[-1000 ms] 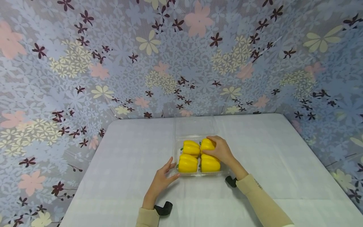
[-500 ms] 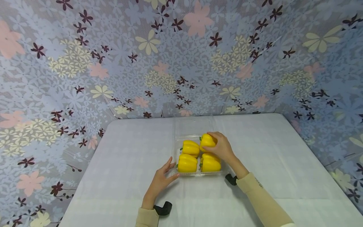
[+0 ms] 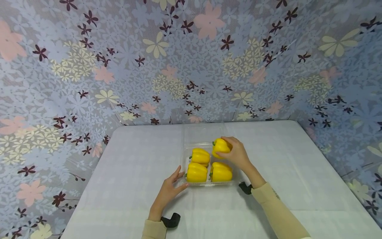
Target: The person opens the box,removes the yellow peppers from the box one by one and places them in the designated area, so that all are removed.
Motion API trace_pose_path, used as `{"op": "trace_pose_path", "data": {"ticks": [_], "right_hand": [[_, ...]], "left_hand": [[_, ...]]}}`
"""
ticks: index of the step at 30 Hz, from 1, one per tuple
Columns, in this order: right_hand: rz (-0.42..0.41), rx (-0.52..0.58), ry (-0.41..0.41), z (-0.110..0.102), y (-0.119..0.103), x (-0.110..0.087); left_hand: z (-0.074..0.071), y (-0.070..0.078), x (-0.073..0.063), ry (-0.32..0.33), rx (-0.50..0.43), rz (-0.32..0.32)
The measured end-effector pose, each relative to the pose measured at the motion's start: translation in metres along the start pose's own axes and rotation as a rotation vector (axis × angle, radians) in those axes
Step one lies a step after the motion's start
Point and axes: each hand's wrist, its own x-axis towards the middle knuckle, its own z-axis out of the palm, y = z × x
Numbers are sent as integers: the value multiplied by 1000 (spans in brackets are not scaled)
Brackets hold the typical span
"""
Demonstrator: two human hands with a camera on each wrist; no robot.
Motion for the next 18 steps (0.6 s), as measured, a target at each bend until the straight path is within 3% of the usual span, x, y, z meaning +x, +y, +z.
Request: {"op": "trace_pose_path", "data": {"ticks": [18], "right_hand": [[38,6,29,-18,-1,1]], "left_hand": [[2,-4,2,3,2,-13]]}}
